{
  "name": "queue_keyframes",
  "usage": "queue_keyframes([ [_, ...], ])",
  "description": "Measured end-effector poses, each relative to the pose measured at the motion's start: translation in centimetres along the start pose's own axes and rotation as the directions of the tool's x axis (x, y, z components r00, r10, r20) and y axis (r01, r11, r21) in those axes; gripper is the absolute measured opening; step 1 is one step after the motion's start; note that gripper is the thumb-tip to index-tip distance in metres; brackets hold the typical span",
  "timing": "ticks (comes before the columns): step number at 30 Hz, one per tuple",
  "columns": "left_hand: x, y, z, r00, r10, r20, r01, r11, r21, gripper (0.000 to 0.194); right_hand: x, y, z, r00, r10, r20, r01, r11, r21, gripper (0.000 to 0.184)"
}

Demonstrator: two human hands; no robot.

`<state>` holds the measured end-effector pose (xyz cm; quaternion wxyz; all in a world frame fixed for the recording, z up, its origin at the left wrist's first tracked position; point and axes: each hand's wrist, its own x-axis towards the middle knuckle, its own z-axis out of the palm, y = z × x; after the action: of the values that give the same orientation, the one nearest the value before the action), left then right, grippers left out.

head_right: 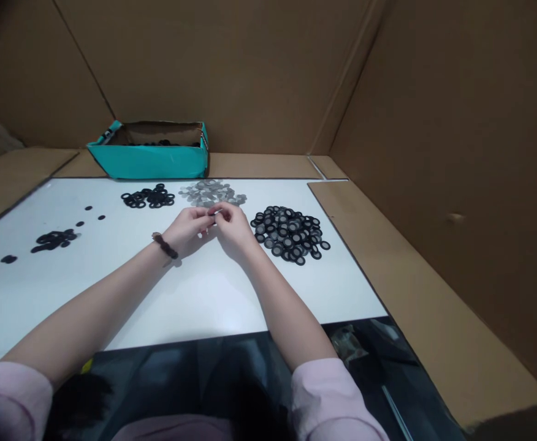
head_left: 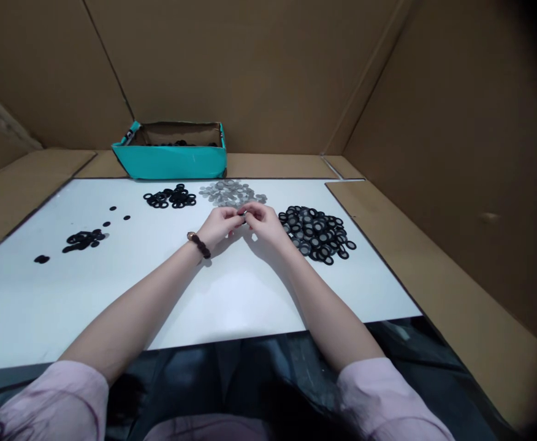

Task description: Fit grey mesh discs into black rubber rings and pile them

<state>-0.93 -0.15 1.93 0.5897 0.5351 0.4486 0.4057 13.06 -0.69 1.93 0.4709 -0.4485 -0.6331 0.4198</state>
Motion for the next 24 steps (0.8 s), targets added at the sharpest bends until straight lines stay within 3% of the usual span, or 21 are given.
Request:
queue_keyframes([
  [3,-0.4,0.3,0.3,0.99,-0.092,0.104,0.096,0.995,-0.04,0.012,-0.1,-0.1,-0.4,0.99,0.062,0.126,-0.057,0.998,-0.04,0.016],
  [8,-0.4,0.3,0.3,0.995,-0.095,-0.019,0.09,0.979,-0.181,0.017,-0.4,-0.3,-0.5,0.99,0.091,0.112,-0.094,0.995,0.03,0.019],
  [10,-0.6,0.4,0.1,0.991,-0.113,0.068,0.124,0.975,-0.183,0.013,-0.4,-0.3,-0.7,0.981,0.114,0.157,-0.121,0.992,0.03,0.014],
  [13,-0.9,0.7,0.0,0.941,-0.15,0.303,0.2,0.97,-0.141,0.004,-0.3,-0.2,-1.0,0.948,0.166,0.27,-0.17,0.985,-0.008,0.01],
  [14,-1.0,0.8,0.1,0.934,-0.156,0.321,0.21,0.968,-0.14,0.003,-0.3,-0.2,-1.0,0.945,0.174,0.278,-0.178,0.984,-0.013,0.011],
  [19,-0.9,0.7,0.4,0.986,-0.145,0.077,0.158,0.963,-0.219,0.016,-0.5,-0.2,-0.7,0.977,0.181,0.112,-0.187,0.981,0.054,0.019],
  [21,-0.8,0.8,0.1,0.978,-0.14,0.154,0.17,0.964,-0.202,0.015,-0.7,-0.3,-0.6,0.973,0.208,0.098,-0.214,0.975,0.06,0.018],
  [24,-0.8,1.1,-0.5,0.931,-0.166,0.326,0.199,0.978,-0.07,0.004,-0.8,-0.4,-0.6,0.962,0.195,0.189,-0.194,0.981,-0.022,0.01],
])
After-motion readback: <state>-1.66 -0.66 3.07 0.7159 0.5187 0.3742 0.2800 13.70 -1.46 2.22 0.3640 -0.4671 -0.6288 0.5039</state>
